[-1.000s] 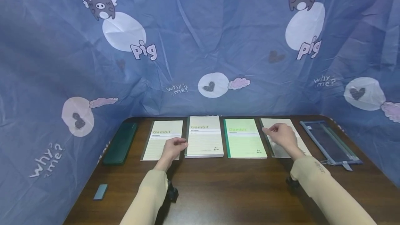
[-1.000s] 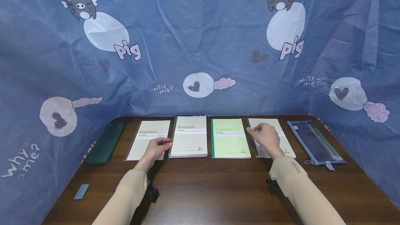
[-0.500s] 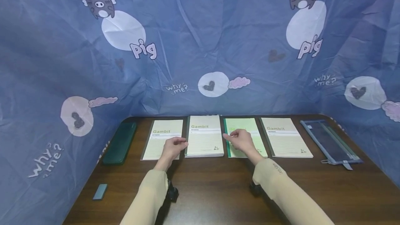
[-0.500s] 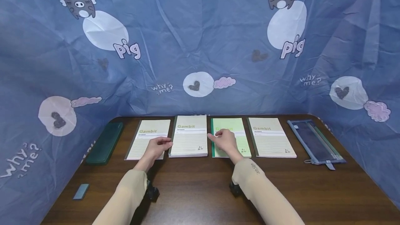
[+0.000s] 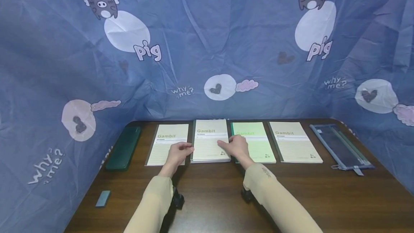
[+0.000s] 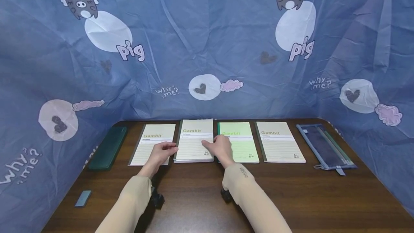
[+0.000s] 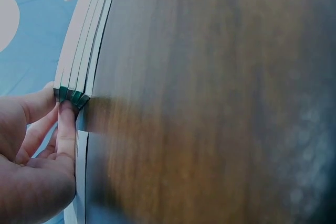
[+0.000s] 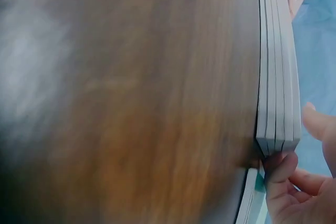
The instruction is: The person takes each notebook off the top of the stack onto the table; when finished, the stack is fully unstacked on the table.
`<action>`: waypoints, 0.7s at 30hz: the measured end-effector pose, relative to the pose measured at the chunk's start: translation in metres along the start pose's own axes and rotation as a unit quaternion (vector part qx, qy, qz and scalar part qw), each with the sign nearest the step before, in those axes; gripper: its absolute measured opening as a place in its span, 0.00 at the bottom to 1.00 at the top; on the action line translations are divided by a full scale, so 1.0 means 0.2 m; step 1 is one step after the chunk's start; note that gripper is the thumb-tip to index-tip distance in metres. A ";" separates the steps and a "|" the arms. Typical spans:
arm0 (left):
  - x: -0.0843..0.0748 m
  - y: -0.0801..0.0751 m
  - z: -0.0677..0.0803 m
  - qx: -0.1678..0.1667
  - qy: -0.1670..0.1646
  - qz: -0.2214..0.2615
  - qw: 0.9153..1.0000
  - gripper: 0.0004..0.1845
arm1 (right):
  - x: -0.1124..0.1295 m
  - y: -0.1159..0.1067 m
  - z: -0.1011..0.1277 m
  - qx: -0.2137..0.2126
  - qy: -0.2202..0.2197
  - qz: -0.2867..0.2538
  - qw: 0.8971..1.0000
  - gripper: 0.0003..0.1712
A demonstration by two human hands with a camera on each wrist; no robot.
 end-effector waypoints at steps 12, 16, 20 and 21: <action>0.00 -0.01 -0.01 0.001 -0.003 -0.006 1.000 0.19 | 0.02 0.02 -0.02 0.003 0.029 0.001 1.000 0.25; 0.00 -0.01 0.00 0.001 -0.006 -0.005 1.000 0.18 | 0.01 0.01 -0.02 -0.001 0.034 -0.004 0.999 0.24; 0.00 -0.01 0.00 0.002 0.001 -0.005 1.000 0.18 | -0.01 -0.01 -0.02 -0.006 0.033 -0.003 0.999 0.25; 0.00 0.00 0.00 0.002 0.003 -0.005 1.000 0.17 | -0.01 -0.02 -0.02 -0.005 0.030 -0.004 1.000 0.26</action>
Point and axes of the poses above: each hand's wrist, its own z-axis away from the middle knuckle, its own y-axis out of the palm, x = y × z, the point moved 4 cm from there along -z, towards the middle knuckle, and after that the axes turned 10 degrees about x, right-handed, at the moved point
